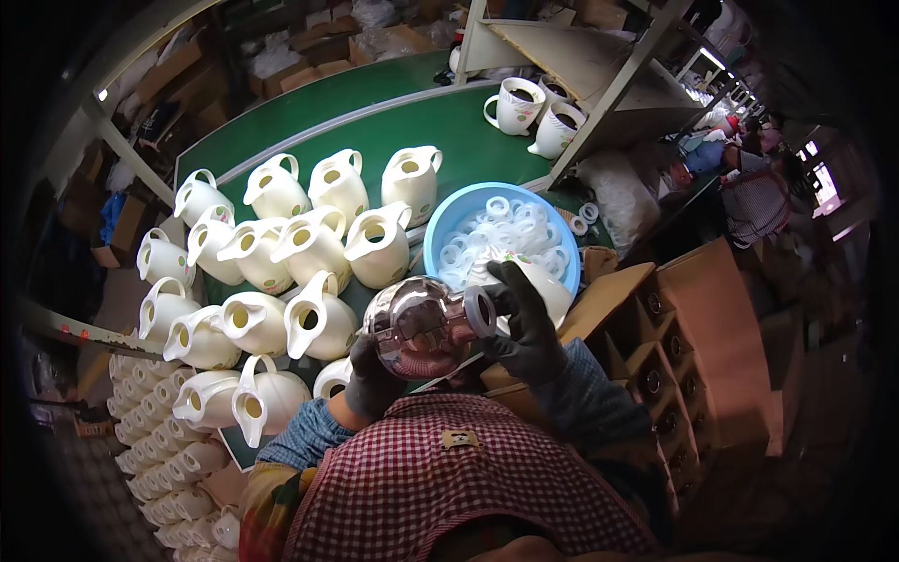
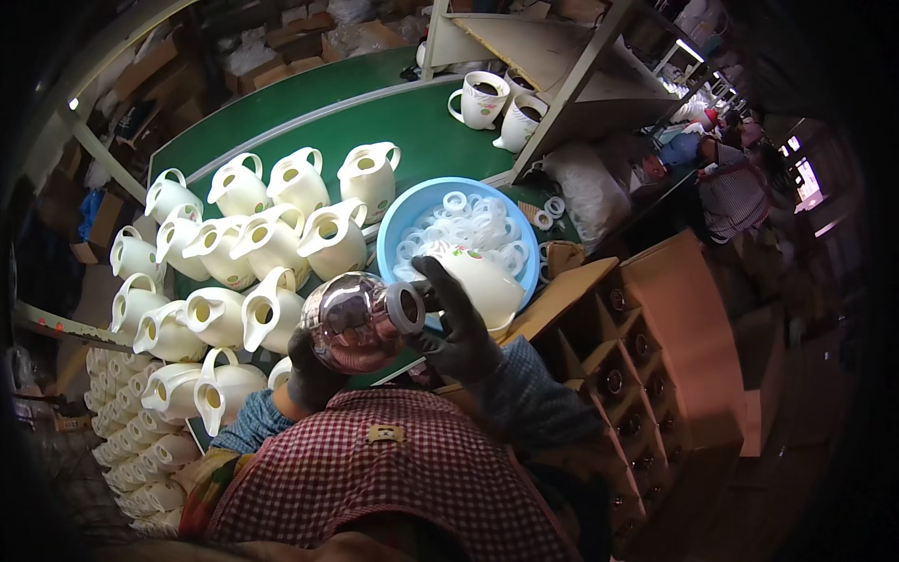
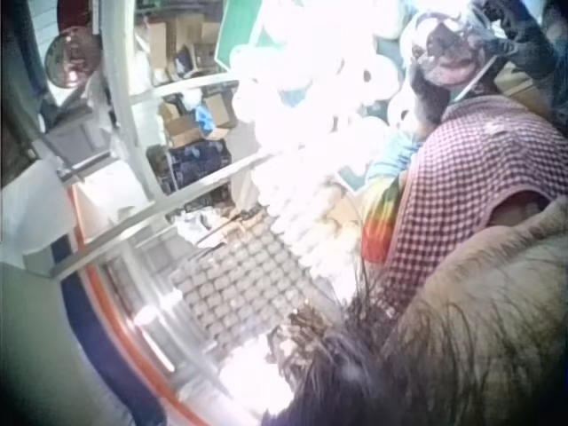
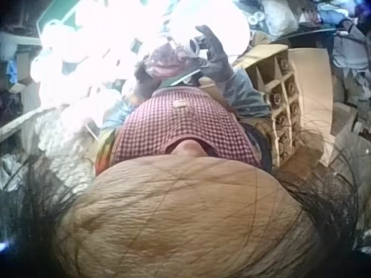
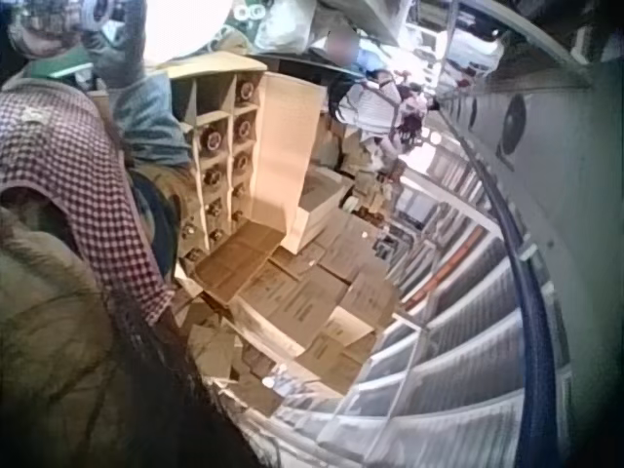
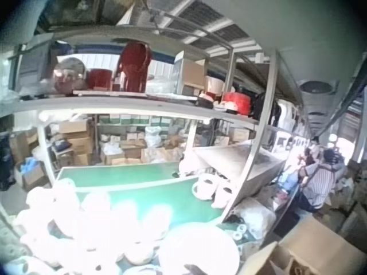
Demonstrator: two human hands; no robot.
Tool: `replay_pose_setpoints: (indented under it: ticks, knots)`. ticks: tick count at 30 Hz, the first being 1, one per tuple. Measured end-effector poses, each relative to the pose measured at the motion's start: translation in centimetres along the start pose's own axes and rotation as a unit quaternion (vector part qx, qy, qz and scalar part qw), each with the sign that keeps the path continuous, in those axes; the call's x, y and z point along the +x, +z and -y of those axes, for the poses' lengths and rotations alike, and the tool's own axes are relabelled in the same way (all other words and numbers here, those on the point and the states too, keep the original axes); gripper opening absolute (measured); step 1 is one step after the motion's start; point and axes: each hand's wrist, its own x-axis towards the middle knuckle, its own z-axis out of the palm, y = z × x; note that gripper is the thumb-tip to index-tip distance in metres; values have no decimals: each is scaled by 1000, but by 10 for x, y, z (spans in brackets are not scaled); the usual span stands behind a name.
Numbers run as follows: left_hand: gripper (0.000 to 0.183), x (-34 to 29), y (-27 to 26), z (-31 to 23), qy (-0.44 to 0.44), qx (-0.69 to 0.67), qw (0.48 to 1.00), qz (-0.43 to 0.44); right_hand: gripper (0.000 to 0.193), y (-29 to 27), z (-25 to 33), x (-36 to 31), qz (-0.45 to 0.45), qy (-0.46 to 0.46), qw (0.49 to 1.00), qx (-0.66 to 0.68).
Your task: The person repeatedly picks up white ceramic pitchers from a conveyor belt, inserts a small white plastic ring into the spout, and places the pitcher into a cardboard box. The process is repeated for multiple units.
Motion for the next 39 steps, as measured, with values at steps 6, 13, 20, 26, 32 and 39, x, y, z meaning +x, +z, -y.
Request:
replay_pose_setpoints:
  ticks: [6,13,20,26,32,39]
  knots:
    - [58,-26,-26,15,37,305,950,-48,82,12,11,3,31,-23,999,-24]
    - [77,-23,0,3,-18,149,984,-93,81,12,12,7,34,-76,978,-192]
    - [96,-29,-6,-31,-21,-14,994,-106,81,-142,-36,-15,45,185,791,-581]
    - [87,-40,-16,-40,-5,-15,990,-143,78,-146,-46,-17,148,583,731,-323]
    - [97,-30,-25,-38,-23,23,986,-165,68,-131,-66,-5,48,492,835,-243]
    - [101,-25,-28,-41,3,27,982,-185,71,-63,-89,19,-15,243,875,-418]
